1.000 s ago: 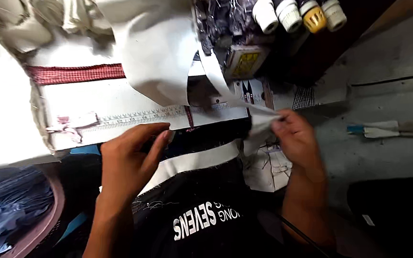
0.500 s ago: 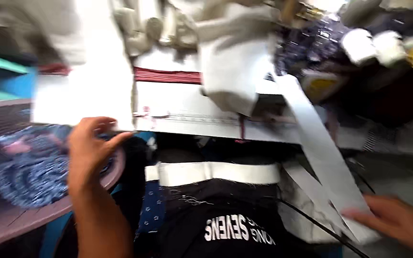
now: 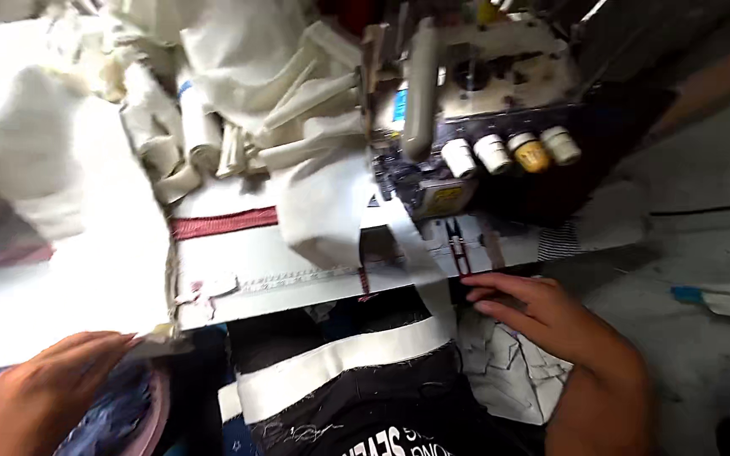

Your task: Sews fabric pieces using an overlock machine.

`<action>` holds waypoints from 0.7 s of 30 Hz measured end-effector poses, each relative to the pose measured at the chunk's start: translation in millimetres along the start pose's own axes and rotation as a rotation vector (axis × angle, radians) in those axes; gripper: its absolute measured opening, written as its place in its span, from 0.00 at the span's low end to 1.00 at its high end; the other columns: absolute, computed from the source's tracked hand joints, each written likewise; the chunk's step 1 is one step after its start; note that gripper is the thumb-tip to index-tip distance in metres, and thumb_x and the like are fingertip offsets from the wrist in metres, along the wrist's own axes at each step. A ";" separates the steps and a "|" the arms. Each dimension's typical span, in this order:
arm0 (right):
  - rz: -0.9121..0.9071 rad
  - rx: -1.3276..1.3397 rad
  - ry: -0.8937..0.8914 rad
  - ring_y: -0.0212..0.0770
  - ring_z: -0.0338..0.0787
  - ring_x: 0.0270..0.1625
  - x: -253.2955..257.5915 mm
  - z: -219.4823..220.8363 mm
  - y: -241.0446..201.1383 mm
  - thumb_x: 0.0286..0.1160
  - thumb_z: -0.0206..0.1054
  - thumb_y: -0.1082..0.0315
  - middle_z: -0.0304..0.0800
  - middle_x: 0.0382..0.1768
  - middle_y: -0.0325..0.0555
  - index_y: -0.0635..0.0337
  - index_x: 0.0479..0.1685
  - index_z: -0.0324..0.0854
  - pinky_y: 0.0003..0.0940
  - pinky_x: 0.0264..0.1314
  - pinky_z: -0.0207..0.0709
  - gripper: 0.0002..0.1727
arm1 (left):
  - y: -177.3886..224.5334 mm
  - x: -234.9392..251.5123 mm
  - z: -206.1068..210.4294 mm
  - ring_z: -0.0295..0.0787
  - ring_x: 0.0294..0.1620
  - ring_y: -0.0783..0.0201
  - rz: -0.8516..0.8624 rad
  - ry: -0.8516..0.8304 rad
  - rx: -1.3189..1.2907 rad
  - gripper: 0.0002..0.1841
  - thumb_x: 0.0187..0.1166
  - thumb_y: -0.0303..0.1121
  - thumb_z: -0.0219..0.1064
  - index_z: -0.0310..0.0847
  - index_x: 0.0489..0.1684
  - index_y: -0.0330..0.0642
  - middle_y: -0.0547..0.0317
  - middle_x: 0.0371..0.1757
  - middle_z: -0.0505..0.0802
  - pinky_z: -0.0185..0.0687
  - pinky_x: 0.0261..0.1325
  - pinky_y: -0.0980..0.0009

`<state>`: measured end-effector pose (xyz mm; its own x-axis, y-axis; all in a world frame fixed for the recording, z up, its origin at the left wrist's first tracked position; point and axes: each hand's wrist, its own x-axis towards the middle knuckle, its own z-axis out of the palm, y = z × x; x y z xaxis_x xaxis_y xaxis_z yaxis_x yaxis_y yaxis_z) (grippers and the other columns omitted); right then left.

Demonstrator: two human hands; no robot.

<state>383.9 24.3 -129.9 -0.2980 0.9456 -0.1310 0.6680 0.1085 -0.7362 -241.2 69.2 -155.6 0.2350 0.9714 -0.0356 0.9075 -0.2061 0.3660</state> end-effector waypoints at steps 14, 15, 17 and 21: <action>-0.215 0.221 -0.173 0.32 0.93 0.46 47.5 42.8 -10.3 0.85 0.66 0.59 0.95 0.43 0.42 0.58 0.64 0.87 0.31 0.58 0.86 0.17 | -19.3 5.6 -11.7 0.89 0.35 0.78 -0.240 -0.054 -0.538 0.11 0.61 0.34 0.84 0.87 0.34 0.44 0.71 0.35 0.93 0.89 0.45 0.71; -0.217 0.227 -0.173 0.32 0.92 0.46 45.1 43.8 -7.4 0.86 0.65 0.59 0.95 0.43 0.42 0.58 0.64 0.87 0.31 0.58 0.86 0.17 | -21.6 7.3 -11.7 0.89 0.36 0.79 -0.209 -0.064 -0.654 0.08 0.62 0.32 0.82 0.88 0.33 0.51 0.77 0.35 0.93 0.88 0.46 0.72; -0.211 0.244 -0.172 0.30 0.92 0.45 39.4 43.8 -2.6 0.86 0.65 0.58 0.95 0.42 0.41 0.57 0.64 0.87 0.29 0.57 0.86 0.18 | -35.9 8.2 -11.5 0.91 0.40 0.77 -0.126 -0.064 -0.698 0.07 0.65 0.32 0.81 0.89 0.35 0.51 0.75 0.40 0.94 0.90 0.48 0.71; -0.191 0.296 -0.166 0.28 0.91 0.41 31.0 40.6 2.4 0.87 0.64 0.56 0.95 0.42 0.41 0.57 0.64 0.87 0.25 0.49 0.85 0.19 | 70.1 29.6 -54.8 0.86 0.34 0.84 -0.250 0.073 -0.661 0.14 0.60 0.11 0.65 0.80 0.26 0.45 0.79 0.31 0.90 0.83 0.44 0.80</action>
<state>348.6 41.4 -162.6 -0.5203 0.8518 -0.0602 0.3712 0.1621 -0.9143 -189.7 90.1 -80.0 0.0027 0.9904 -0.1382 0.5240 0.1163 0.8437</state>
